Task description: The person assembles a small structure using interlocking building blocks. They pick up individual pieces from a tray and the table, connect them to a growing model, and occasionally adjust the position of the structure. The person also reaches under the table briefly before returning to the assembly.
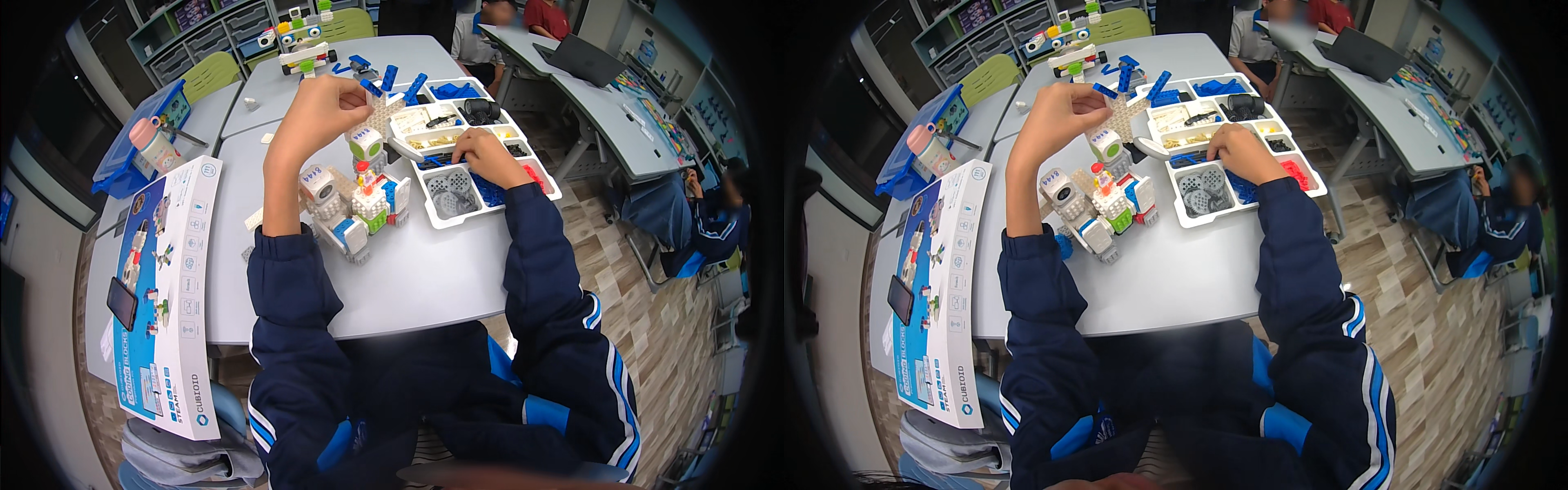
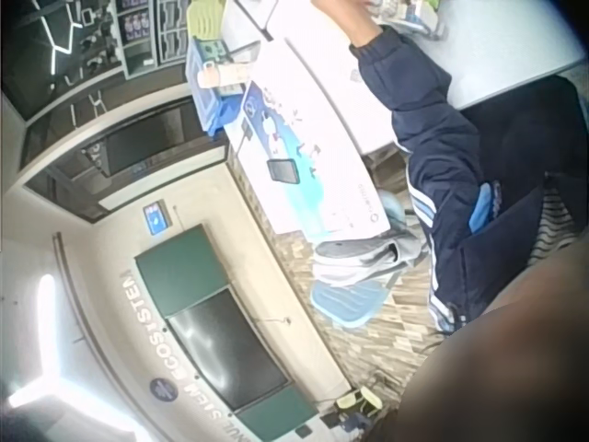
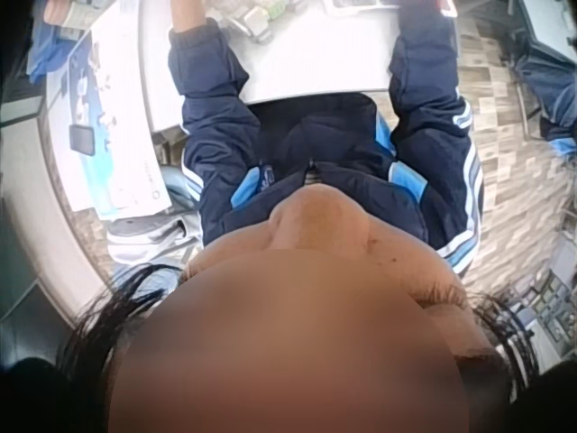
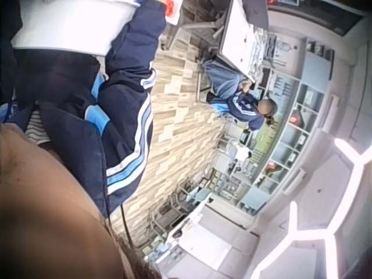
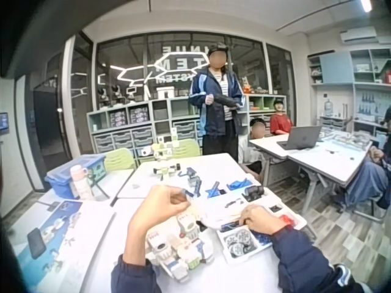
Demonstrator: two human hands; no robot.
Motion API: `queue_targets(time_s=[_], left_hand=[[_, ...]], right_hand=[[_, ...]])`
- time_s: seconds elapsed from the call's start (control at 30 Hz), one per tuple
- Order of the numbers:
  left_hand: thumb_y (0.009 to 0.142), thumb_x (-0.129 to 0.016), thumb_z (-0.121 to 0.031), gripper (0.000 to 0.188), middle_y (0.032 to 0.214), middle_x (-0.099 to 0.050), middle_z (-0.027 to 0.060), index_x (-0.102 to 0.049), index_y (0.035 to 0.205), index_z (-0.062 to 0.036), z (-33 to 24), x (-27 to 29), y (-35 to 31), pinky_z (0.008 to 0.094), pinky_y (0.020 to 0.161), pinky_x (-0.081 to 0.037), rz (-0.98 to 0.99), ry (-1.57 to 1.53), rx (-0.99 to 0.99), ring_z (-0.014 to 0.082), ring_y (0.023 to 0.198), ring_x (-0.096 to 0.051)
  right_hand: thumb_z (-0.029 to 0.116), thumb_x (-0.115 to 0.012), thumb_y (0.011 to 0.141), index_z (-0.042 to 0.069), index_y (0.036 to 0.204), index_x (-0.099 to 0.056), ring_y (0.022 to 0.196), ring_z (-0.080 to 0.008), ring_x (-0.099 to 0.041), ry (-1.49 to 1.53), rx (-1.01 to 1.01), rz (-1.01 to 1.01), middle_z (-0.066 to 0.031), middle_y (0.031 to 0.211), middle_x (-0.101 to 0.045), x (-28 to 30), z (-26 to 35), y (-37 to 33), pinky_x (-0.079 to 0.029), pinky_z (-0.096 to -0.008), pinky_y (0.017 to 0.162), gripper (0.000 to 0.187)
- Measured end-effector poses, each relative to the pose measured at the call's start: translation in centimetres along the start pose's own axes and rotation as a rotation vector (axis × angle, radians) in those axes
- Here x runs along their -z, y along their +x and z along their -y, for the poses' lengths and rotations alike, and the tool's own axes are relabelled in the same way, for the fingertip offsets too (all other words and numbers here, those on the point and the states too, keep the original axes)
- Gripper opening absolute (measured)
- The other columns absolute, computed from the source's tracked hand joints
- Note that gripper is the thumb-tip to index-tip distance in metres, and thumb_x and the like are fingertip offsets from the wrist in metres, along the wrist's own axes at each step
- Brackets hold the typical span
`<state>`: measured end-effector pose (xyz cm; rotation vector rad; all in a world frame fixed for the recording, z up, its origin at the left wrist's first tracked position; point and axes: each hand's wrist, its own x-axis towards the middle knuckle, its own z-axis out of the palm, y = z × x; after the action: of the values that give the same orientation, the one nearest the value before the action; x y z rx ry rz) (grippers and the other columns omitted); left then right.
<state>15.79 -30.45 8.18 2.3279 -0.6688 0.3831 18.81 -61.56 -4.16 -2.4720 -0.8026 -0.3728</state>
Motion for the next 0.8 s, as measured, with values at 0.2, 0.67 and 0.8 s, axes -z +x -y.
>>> queue_targets(time_s=[0.2,0.67,0.8], left_hand=[[0.080,-0.072,-0.009,0.019,0.083,-0.075,0.0148,-0.074,0.092,0.0049,0.3,-0.4,-0.1,0.0286,0.074,-0.059,-0.041,-0.017,-0.047,0.0195,0.076,-0.074],[0.082,-0.074,-0.014,0.025,0.089,-0.075,0.0151,-0.074,0.098,0.0050,-0.7,-0.5,0.1,0.0297,0.079,-0.059,0.052,-0.037,0.003,0.0207,0.082,-0.074],[0.082,-0.073,-0.014,0.023,0.089,-0.075,0.0150,-0.074,0.096,0.0045,-0.7,-0.4,0.0,0.0296,0.079,-0.059,0.053,-0.057,-0.004,0.0203,0.082,-0.074]], right_hand=[[-0.001,-0.062,0.079,0.001,0.084,-0.072,0.091,-0.0280,-0.064,-0.090,0.063,-0.114,-0.0129,0.092,-0.068,-0.8,0.8,0.1,-0.051,-0.0363,0.080,0.011],[0.022,-0.076,0.078,0.002,0.078,-0.077,0.066,-0.0282,-0.070,-0.015,-0.254,-0.111,-0.0140,0.070,-0.071,-3.4,3.0,1.4,-0.055,-0.0365,0.067,0.019],[0.019,-0.073,0.079,0.003,0.079,-0.076,0.068,-0.0299,-0.070,-0.099,-0.225,-0.287,-0.0141,0.070,-0.071,-2.4,3.9,1.3,-0.055,-0.0370,0.067,0.016]])
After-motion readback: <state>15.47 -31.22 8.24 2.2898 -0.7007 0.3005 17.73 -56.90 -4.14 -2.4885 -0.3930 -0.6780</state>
